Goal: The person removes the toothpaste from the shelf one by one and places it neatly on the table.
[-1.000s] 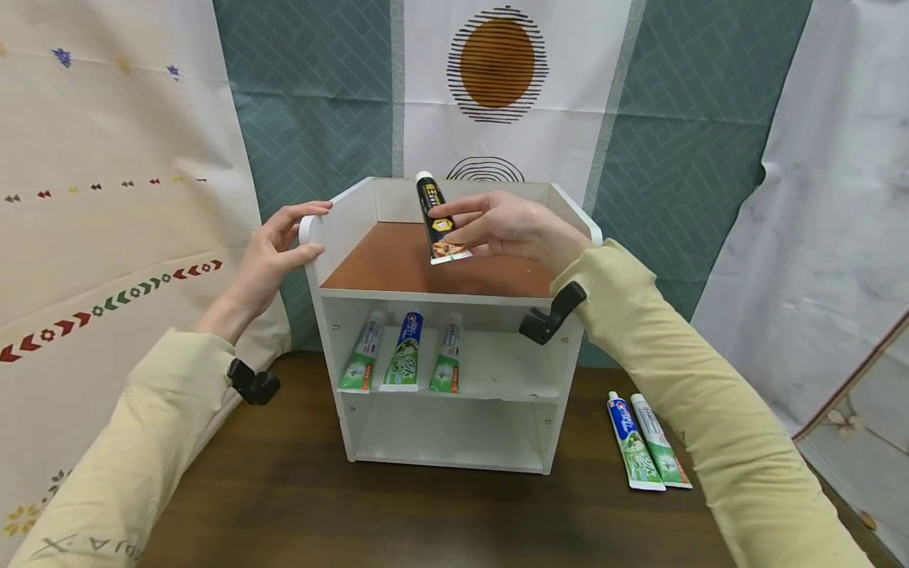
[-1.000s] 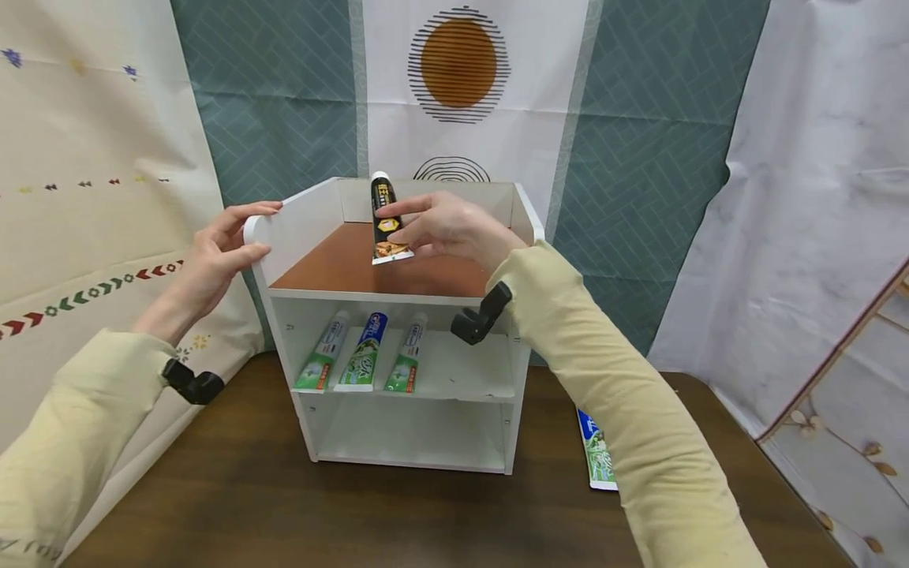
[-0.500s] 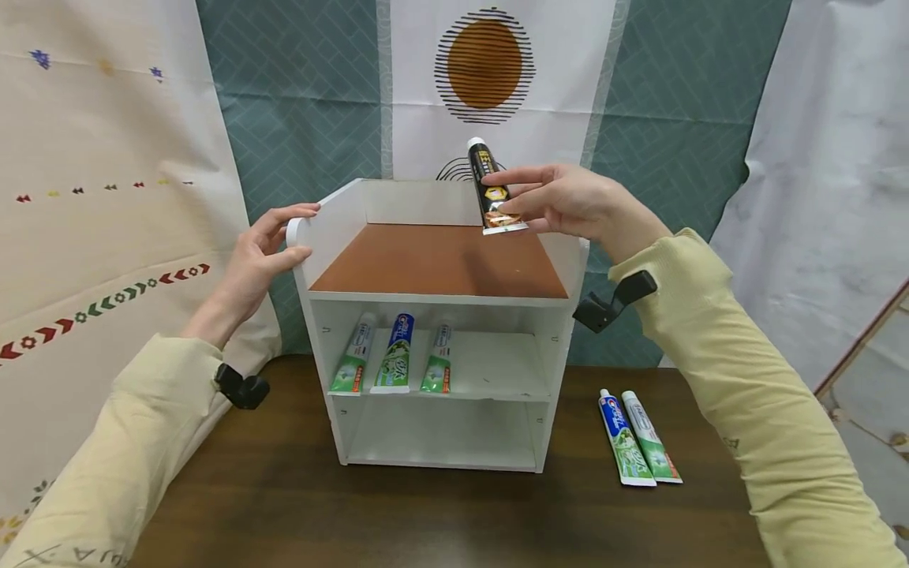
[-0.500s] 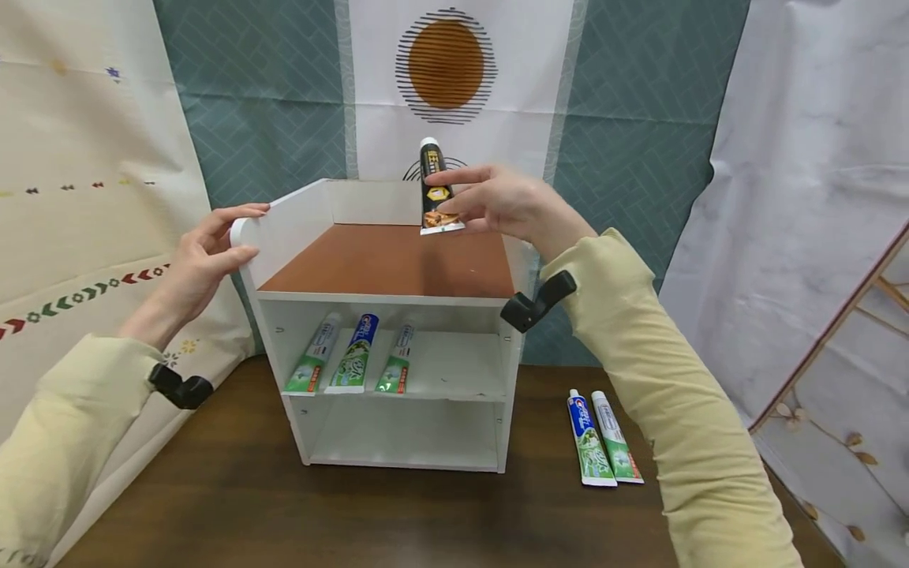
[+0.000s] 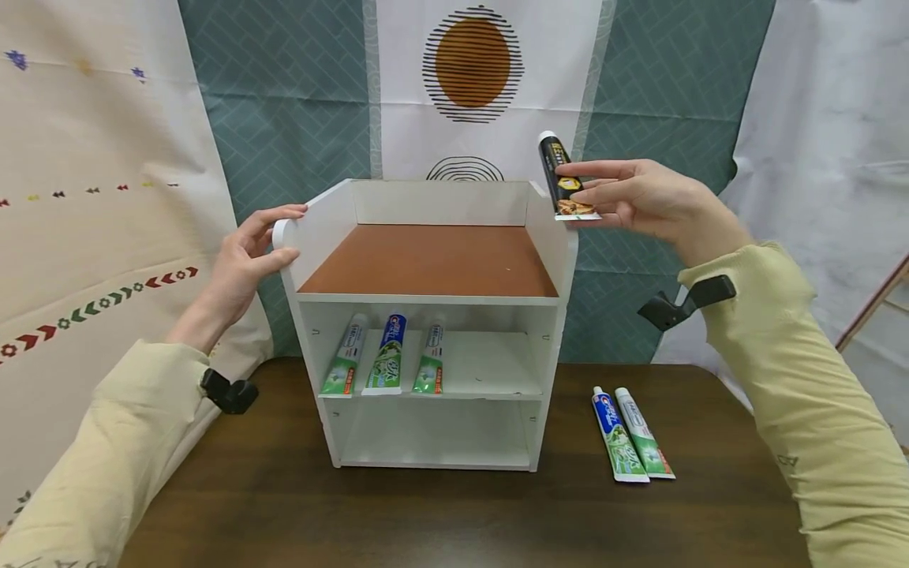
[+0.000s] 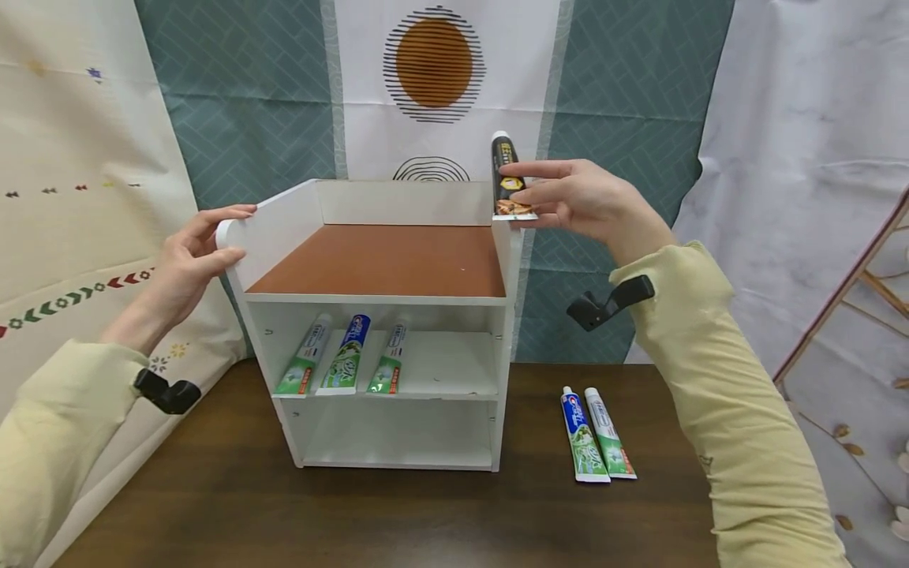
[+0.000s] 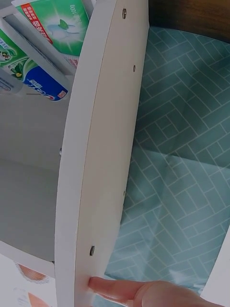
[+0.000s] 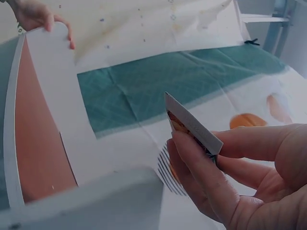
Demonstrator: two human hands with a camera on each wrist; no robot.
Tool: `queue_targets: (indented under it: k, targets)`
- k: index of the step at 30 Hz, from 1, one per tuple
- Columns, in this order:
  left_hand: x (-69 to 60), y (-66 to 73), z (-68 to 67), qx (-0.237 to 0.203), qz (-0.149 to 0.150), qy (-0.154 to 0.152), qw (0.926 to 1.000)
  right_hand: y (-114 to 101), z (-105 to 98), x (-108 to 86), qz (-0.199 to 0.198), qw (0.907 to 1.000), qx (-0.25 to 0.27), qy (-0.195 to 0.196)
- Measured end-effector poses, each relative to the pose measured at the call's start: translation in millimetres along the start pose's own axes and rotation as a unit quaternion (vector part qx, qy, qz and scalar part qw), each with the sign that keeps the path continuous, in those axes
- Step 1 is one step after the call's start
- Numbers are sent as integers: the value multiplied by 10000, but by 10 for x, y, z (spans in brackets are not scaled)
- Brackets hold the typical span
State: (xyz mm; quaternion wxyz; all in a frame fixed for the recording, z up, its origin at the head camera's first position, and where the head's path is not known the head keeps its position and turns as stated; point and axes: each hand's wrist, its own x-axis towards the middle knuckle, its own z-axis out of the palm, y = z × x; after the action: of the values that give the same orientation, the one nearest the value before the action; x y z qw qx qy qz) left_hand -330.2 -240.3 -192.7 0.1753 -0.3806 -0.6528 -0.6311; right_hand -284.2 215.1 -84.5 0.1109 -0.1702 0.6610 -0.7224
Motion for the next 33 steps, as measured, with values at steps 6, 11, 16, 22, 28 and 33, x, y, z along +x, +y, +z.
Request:
queue_targets:
  k: [6,11,16,22,28,33]
  targets:
    - [-6,18,-15,-24,-10,51,10000,58,-294,-142,-88,9999,47,29]
    - [-14,24,-31,-79,11,108,9999,181,-500,-223,-14,10000,-11,46]
    - [-3,3,-4,-34,-77,97,9999,398,-699,-330,208,9998,-50,15]
    - [-19,3,-5,-26,-53,167,9998,743,-873,-391,352,9986,-382,-33]
    - [-15,-5,3,-46,-90,159,9998,1077,-1012,-503,383,9973,-607,172]
    - [8,-8,18,127,-18,168,9998,1314,-1125,-607,486,9919,-1085,442]
